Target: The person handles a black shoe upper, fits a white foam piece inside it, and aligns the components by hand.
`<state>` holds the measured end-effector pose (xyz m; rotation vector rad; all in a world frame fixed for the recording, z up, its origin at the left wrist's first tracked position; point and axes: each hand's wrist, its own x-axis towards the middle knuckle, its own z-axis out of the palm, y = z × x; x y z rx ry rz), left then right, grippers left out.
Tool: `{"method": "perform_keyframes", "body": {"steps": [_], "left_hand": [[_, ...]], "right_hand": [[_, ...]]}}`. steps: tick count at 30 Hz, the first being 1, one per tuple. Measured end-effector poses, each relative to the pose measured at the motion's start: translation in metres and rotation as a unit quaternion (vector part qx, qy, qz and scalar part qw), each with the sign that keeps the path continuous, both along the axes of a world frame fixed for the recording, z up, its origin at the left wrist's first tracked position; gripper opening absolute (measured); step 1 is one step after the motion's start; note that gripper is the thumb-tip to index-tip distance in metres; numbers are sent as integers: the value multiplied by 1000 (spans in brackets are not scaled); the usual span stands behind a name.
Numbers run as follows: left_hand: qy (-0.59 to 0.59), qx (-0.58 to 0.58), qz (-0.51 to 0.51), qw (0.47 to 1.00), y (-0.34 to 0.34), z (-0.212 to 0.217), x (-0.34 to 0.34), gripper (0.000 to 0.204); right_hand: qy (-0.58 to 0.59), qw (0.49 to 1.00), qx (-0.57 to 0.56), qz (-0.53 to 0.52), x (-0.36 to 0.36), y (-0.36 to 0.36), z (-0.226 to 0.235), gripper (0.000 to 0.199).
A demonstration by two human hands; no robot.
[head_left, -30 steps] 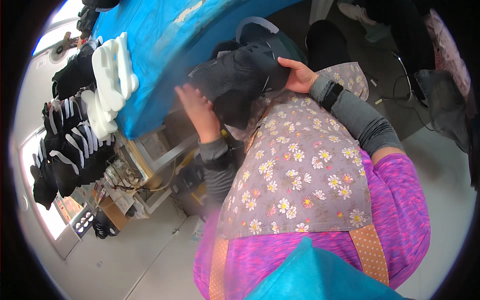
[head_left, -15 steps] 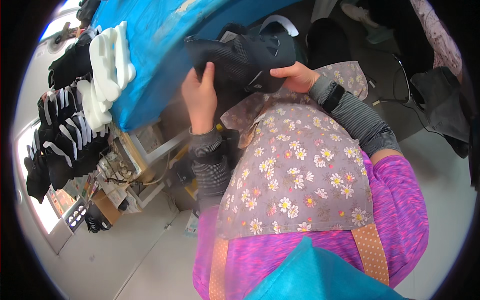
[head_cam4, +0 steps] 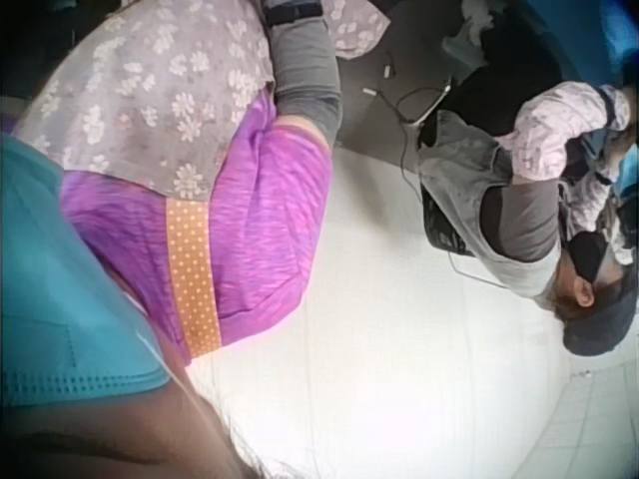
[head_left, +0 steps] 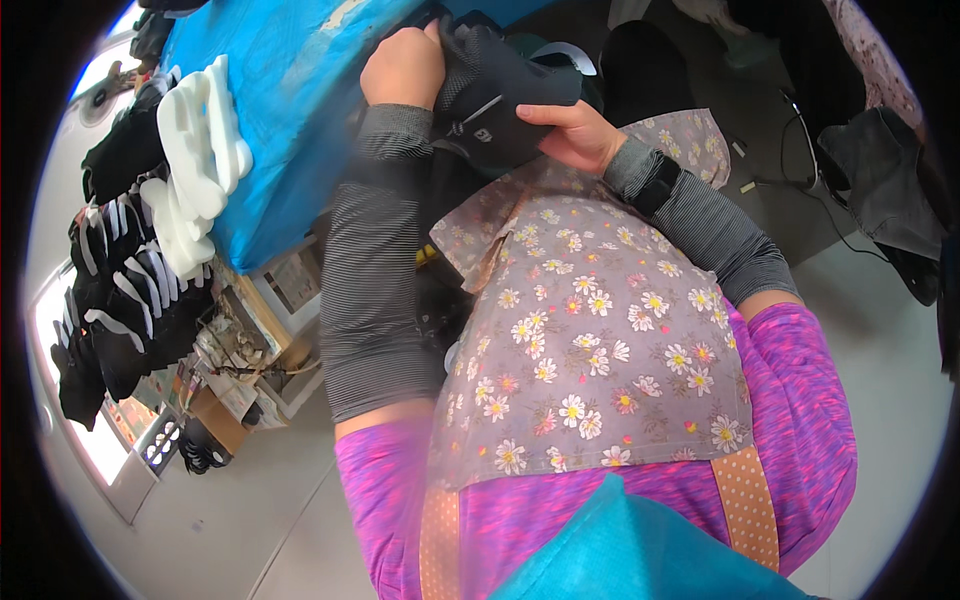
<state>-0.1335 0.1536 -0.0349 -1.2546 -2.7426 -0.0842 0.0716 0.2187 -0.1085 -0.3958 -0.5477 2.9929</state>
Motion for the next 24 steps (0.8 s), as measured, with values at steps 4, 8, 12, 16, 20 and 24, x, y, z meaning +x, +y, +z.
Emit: {"method": "perform_keyframes", "body": {"steps": [4, 8, 12, 16, 20, 24], "left_hand": [[-22, -88, -44, 995, 4, -19, -4, 30], [-55, -133, -122, 982, 7, -36, -12, 16], [-75, -107, -152, 980, 4, -42, -16, 13], [6, -64, -121, 991, 1, -29, -9, 31], [37, 8, -110, 993, 3, 8, 12, 45], [12, -36, -100, 994, -10, -17, 2, 35]], "right_hand": [[5, 999, 33, 7, 0, 5, -2, 39], [17, 999, 26, 18, -1, 5, -9, 38], [16, 999, 9, 29, -2, 5, -3, 38], [39, 999, 17, 16, 0, 5, 2, 42], [87, 996, 21, -8, 3, 6, 10, 42], [32, 998, 38, 39, 2, 11, -2, 35]]}}
